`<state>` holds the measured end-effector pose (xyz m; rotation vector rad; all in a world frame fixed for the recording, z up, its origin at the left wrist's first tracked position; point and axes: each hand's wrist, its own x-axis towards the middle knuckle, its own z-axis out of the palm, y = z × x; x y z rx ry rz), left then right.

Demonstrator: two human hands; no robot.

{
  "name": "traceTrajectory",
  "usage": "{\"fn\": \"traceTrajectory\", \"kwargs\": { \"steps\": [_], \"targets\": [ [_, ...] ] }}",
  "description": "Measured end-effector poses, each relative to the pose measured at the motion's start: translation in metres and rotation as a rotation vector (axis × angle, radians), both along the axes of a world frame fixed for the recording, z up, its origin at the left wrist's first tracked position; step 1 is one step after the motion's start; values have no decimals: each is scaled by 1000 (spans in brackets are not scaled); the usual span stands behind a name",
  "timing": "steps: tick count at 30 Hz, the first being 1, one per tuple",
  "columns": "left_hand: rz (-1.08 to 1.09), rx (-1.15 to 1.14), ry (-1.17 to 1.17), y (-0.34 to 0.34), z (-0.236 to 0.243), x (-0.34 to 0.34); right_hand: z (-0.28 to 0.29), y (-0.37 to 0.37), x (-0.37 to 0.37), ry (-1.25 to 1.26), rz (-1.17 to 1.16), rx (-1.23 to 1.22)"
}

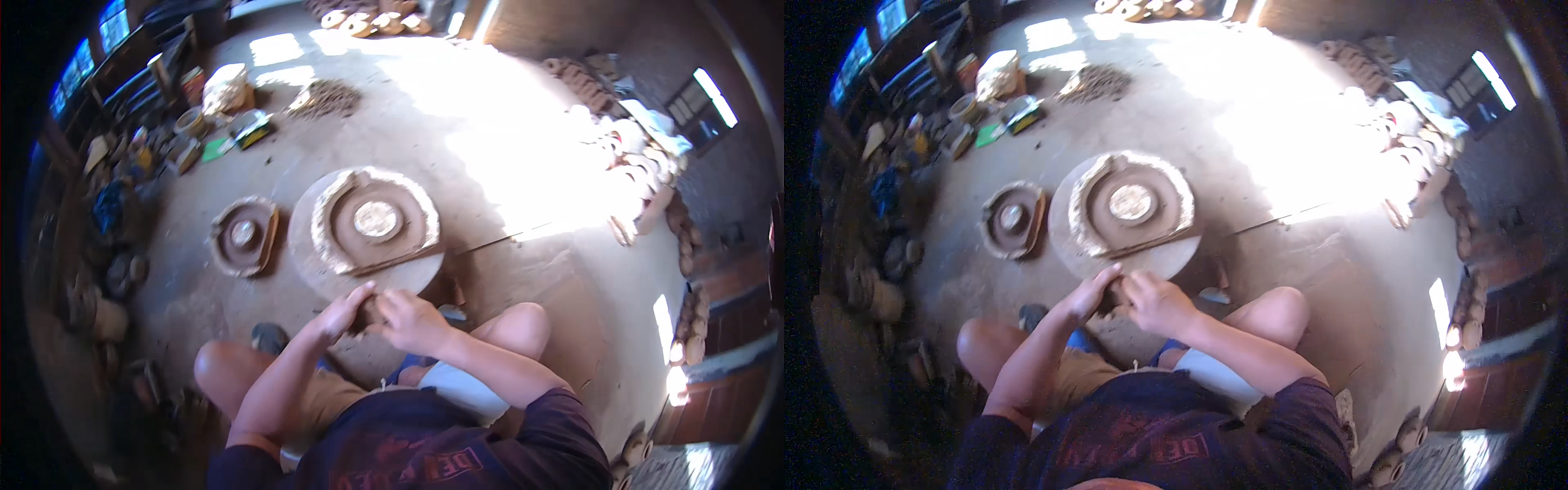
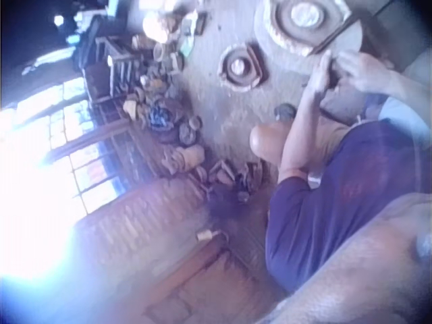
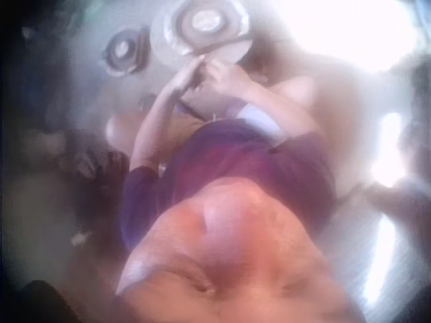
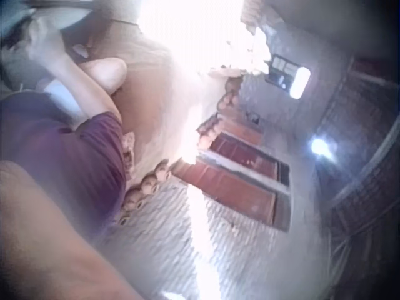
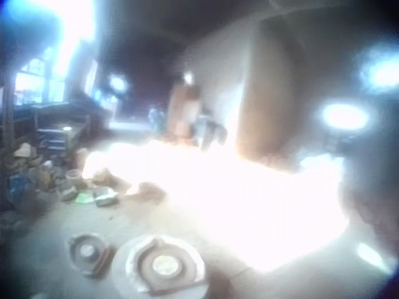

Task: The person applies pieces of clay to a circular pottery form on a wheel, pressing and smoothing the clay by hand into a raised rim around the central circle.

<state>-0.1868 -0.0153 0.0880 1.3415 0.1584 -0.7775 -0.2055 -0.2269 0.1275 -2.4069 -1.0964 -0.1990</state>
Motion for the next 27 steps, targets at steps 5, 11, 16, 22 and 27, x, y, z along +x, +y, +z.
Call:
{"fn": "traceTrajectory", "kwargs": {
  "steps": [5,11,16,22,27],
  "targets": [
    [-110,-161,181,-9,2,3,-22,-27,14,-288,187,-251],
    [-36,-40,-201,-10,8,0,-5,-20,8,290,-115,299],
    [-40,0,-339,-4,-14,9,-38,-28,25,205,-83,92],
    [591,285,-457,81,-48,68,4,-26,71,94,-325,228],
    [239,795,-297,67,-55,78,-42,-32,90,81,-244,201]
  ]
}}
